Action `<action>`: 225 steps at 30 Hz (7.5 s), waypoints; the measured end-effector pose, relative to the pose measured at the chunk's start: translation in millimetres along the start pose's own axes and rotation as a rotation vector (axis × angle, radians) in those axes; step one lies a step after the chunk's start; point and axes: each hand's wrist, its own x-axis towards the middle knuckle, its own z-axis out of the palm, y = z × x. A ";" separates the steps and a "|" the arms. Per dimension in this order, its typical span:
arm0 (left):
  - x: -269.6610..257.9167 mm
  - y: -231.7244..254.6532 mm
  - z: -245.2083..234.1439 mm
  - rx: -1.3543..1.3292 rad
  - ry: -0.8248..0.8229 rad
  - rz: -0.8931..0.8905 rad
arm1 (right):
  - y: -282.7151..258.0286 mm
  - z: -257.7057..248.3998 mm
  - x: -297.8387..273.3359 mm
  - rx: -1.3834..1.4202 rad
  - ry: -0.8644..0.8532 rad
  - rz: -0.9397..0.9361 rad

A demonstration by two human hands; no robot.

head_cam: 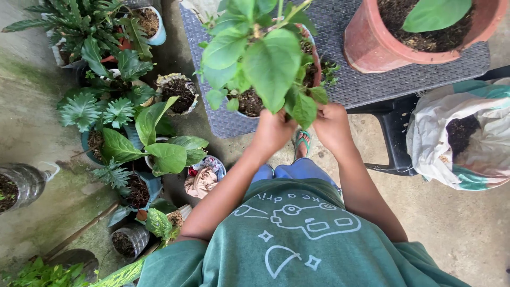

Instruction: Remove weeds and loosen soil in potted plants using a small garden trowel and hands.

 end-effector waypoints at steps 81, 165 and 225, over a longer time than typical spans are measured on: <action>139.3 -104.0 -212.6 0.401 -0.538 0.064 | -78.6 186.8 63.5 -0.301 0.305 -0.001; 245.0 -86.3 -252.0 0.071 -1.047 0.005 | -141.3 283.1 156.4 -0.164 1.141 0.631; 218.8 -110.3 -211.3 -0.203 -1.298 0.462 | -192.3 264.7 108.5 0.135 1.261 0.484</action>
